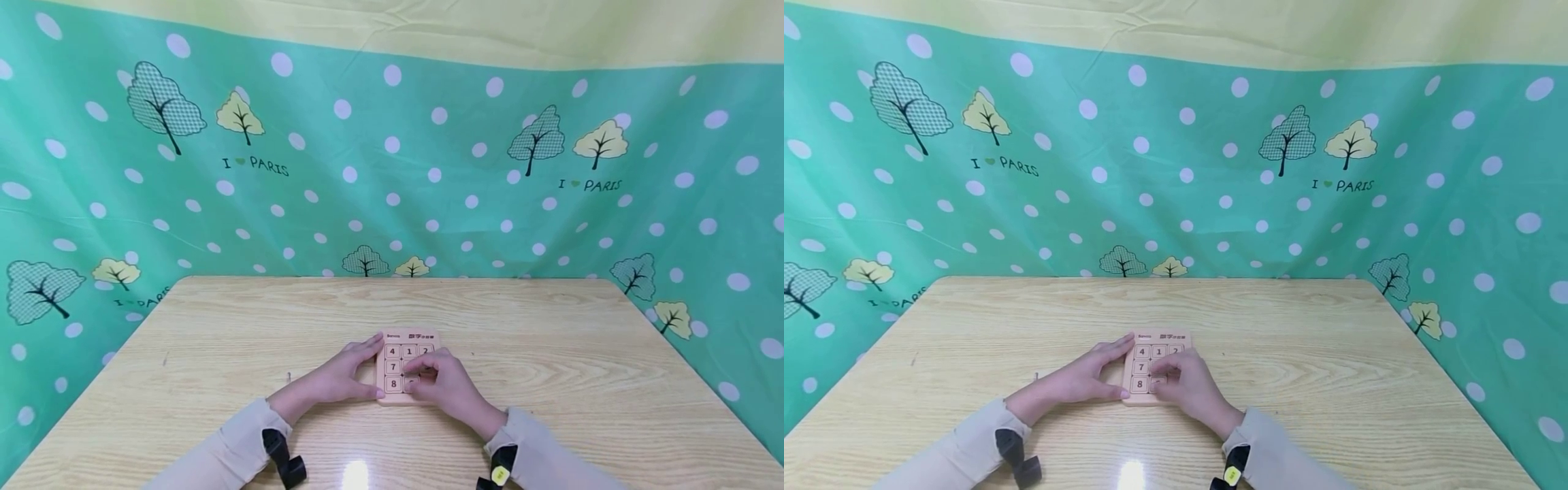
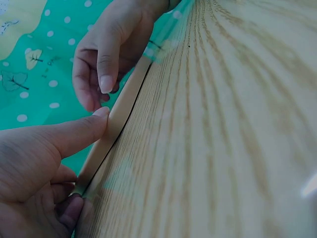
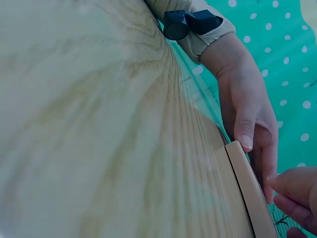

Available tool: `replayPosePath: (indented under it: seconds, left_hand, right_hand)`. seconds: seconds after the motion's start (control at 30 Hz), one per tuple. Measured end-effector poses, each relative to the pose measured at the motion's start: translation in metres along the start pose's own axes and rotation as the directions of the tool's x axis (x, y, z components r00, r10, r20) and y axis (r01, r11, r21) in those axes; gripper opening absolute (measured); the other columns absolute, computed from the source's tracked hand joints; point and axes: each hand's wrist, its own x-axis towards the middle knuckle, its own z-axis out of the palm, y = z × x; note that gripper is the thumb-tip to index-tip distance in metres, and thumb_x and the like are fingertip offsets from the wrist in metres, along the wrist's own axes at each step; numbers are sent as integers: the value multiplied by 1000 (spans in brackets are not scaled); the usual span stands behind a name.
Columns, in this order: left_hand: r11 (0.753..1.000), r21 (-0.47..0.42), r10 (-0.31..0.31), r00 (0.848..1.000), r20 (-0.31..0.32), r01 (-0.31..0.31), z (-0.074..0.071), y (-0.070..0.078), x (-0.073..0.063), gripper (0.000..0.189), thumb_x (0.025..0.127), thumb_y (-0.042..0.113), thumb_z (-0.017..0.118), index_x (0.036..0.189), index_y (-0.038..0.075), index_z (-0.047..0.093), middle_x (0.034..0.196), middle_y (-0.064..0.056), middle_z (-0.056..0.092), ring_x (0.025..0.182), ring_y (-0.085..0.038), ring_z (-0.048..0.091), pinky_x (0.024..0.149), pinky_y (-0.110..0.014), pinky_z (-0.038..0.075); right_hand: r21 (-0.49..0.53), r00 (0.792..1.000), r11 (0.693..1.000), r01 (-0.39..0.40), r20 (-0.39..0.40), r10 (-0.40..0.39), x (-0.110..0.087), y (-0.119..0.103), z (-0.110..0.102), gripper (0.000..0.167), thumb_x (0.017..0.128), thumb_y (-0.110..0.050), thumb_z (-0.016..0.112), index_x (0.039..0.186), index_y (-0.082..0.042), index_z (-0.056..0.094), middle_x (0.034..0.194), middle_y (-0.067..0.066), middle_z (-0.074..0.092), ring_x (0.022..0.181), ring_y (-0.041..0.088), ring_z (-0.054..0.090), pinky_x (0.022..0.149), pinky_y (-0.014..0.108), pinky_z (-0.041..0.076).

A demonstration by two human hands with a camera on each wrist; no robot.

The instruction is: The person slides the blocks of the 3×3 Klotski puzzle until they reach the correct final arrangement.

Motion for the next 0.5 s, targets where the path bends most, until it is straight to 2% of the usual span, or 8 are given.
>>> replayPosePath:
  seconds: [0.5]
  left_hand:
    - [1000, 5, -7, 1000, 2, 7, 0, 1, 1, 91, 75, 35, 78, 146, 3, 30, 157, -5, 19, 139, -30, 21, 113, -51, 18]
  right_hand:
    - [-18, 1000, 1000, 11, 6, -11, -2, -1, 6, 22, 73, -8, 76, 93, -15, 73, 89, -2, 56, 85, 16, 43, 73, 25, 38]
